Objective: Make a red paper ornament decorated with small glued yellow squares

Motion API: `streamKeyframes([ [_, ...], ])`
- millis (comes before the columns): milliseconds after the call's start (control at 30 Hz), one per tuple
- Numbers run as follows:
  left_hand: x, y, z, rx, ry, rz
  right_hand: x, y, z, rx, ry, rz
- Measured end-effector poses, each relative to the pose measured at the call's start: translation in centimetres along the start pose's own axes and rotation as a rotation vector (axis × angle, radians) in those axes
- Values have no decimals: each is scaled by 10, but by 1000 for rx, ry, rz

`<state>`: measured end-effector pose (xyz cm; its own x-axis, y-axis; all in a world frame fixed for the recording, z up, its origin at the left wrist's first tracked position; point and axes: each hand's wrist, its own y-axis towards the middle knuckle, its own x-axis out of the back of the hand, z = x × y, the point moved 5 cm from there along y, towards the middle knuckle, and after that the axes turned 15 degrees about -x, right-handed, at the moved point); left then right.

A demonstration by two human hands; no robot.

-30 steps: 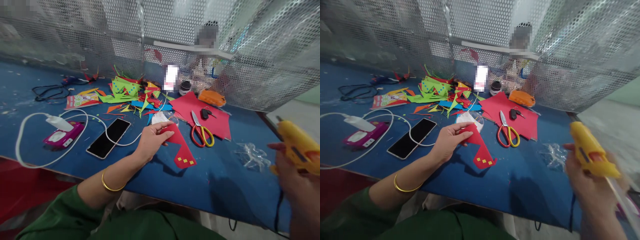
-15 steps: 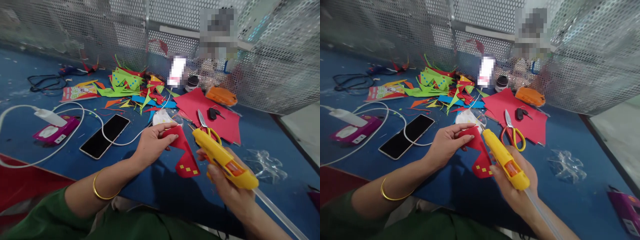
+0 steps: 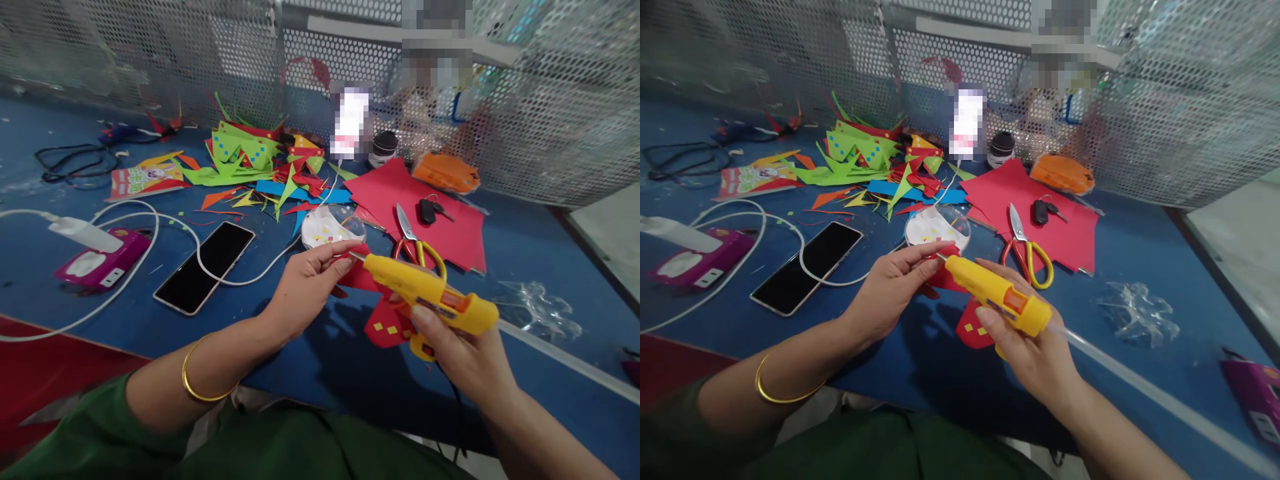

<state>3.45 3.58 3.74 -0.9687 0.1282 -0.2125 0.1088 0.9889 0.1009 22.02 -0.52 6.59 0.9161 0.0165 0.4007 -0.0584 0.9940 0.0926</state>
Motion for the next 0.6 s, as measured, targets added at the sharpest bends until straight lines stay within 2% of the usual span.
streamKeyframes([
  [100,0,0,5,30,-50,-11,-4,4,-5,-140,180,77],
  [233,-1,0,8,67,-82,-2,-1,7,-13,-206,224,32],
  [367,-2,-1,6,68,-81,25,6,9,-17,-186,149,7],
  [600,-1,-4,-4,-6,84,63,18,12,-11,-92,41,21],
])
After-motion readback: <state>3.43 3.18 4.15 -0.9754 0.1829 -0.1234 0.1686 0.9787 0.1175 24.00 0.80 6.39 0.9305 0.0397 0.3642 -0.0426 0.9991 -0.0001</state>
